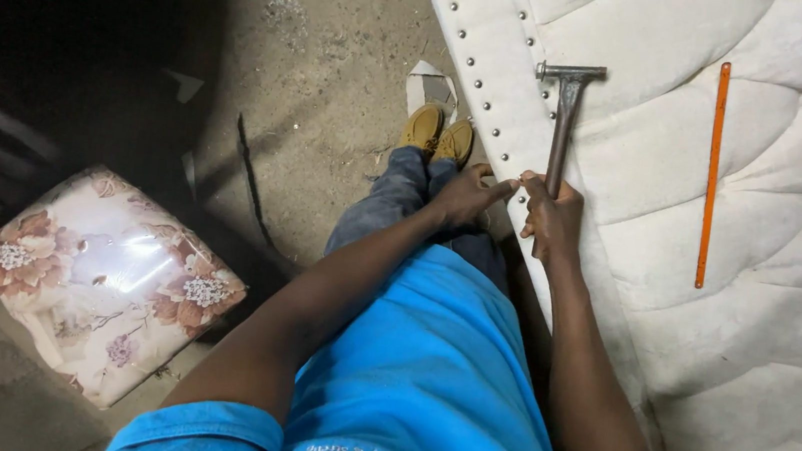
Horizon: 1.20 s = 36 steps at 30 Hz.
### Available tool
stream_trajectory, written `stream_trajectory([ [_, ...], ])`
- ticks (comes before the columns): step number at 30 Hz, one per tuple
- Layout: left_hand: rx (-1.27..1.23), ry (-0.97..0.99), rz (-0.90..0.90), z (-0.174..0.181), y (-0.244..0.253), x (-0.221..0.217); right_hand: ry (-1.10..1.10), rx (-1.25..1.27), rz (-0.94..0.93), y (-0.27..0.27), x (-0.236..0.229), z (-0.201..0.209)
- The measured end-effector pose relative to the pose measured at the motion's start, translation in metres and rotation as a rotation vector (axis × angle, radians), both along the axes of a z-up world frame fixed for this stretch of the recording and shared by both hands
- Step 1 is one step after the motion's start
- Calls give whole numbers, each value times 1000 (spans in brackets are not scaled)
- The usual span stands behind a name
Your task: Hammering decorative metal studs into the border of a tufted headboard
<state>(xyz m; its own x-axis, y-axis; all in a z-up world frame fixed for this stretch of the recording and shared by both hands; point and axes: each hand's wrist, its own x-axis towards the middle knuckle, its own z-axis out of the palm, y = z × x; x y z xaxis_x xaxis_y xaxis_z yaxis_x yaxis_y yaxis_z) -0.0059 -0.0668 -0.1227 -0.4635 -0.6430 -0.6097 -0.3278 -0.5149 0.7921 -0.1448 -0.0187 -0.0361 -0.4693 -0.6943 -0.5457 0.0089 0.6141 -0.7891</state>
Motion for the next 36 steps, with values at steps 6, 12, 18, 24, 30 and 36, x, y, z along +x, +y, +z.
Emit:
stream_trajectory([
  [6,20,-175,69,74,-1,17,70,44,49,-6,12,24],
  [12,-507,-132,-2,47,4,5,50,29,6,-5,11,18],
  [18,-540,-7,23,34,4,8,107,-58,-75,6,24,17],
  [24,-513,10,58,31,4,4,146,-200,-56,14,21,-2],
  [30,-531,-18,23,31,5,8,355,-199,151,108,12,18],
  [36,-590,-42,9,38,8,7,536,-10,315,139,23,52],
])
